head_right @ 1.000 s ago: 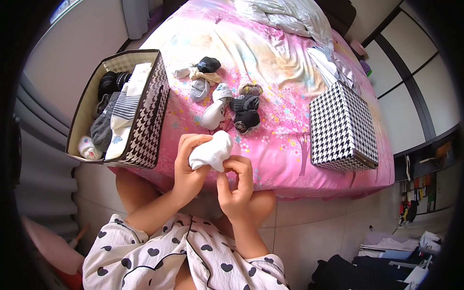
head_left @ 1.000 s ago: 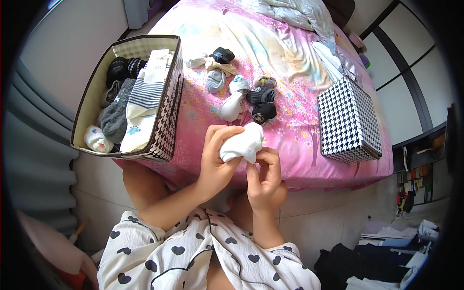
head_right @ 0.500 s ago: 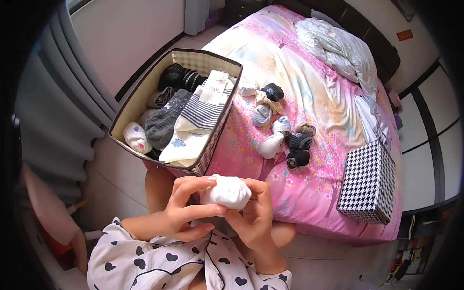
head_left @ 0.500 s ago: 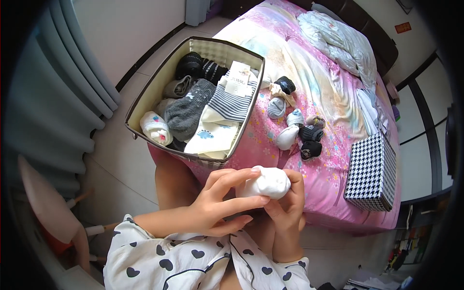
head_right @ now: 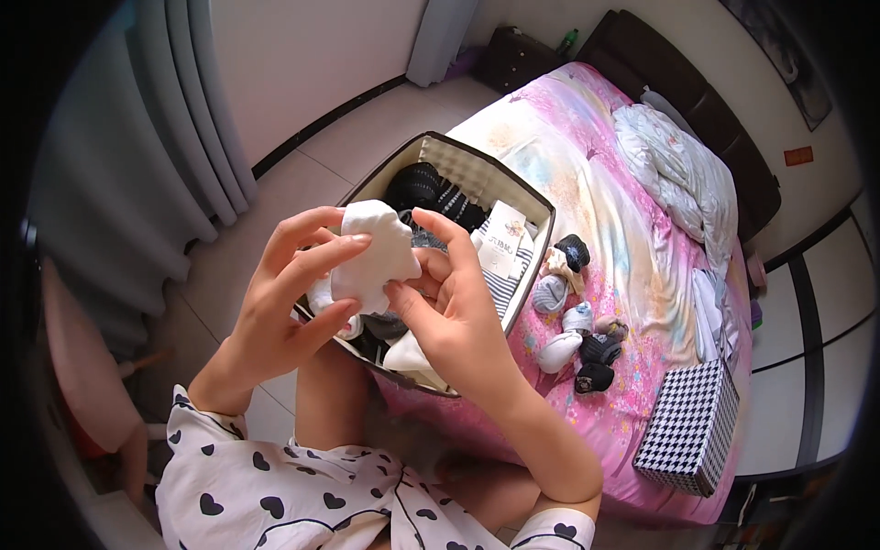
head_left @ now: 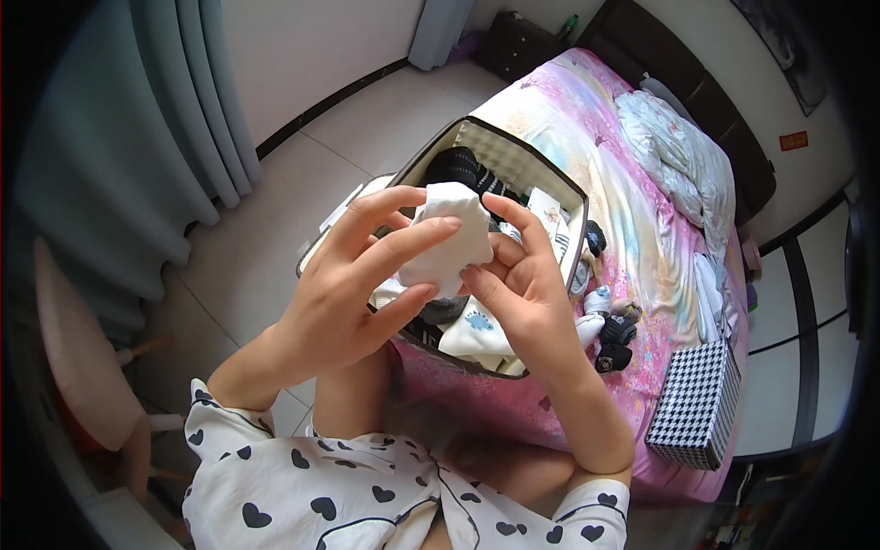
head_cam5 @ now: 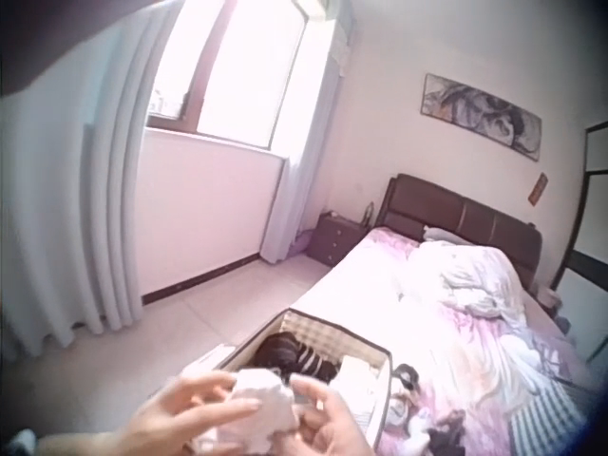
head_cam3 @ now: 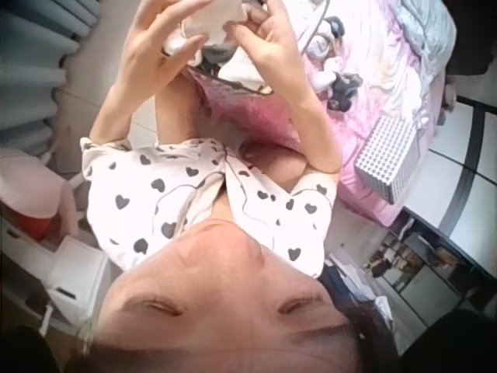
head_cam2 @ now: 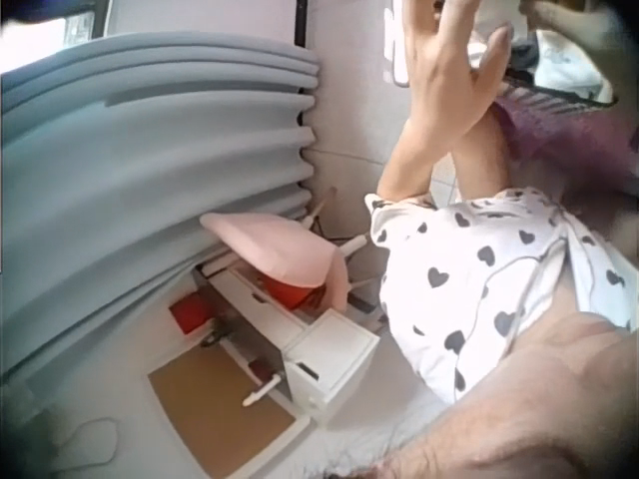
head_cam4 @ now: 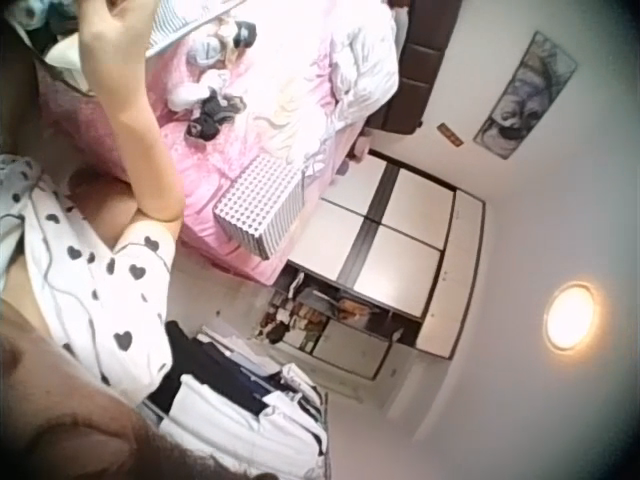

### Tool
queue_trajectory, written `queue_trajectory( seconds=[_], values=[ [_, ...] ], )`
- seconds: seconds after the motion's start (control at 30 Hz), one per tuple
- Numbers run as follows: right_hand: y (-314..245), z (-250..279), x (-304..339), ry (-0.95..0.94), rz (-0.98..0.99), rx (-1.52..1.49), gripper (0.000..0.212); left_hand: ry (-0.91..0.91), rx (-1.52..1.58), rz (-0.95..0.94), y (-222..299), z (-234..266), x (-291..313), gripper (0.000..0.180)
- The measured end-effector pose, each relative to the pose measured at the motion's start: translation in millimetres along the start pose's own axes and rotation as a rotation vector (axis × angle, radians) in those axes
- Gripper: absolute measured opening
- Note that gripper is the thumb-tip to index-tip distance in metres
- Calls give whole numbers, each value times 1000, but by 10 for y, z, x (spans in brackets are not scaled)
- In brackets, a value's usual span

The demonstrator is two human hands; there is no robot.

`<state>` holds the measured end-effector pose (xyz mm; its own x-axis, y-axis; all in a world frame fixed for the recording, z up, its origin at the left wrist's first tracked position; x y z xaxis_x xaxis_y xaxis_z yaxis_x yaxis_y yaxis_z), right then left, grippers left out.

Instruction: The person sorts and folds several socks on a bed, placing them one by one into a storage box, before closing the lid and moving the box onto a nightstand.

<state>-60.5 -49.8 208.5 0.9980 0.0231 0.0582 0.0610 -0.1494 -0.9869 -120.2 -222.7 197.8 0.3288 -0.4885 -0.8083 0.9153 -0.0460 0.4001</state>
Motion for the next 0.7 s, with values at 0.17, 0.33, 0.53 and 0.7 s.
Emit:
queue_trajectory(
  seconds=[0.17, 0.33, 0.53, 0.7],
  values=[
    [42, 42, -343, 24, -167, 70, 57, -46, -226, 34, -182, 84, -28, 53],
    [13, 17, -423, 208, 49, 929, 46, -113, -359, -17, -218, 155, -85, 28],
    [164, -43, -414, 88, 197, 1143, 40, -353, -338, -8, -266, 130, -93, 17],
    [212, 19, -390, -44, 108, 1176, 29, -571, -327, 36, -282, 81, -132, 16]
  ],
)
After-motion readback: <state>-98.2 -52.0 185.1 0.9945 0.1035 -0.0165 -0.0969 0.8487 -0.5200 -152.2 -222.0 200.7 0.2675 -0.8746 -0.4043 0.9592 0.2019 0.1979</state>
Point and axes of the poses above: each hand's wrist, its own x-axis away from the middle knuckle, its own z-axis out of the back of the hand, y = z × x, the point moved 3 cm from there along -x, towards the middle knuckle, and after that the axes turned 11 degrees about -z, right-handed, at the moved point
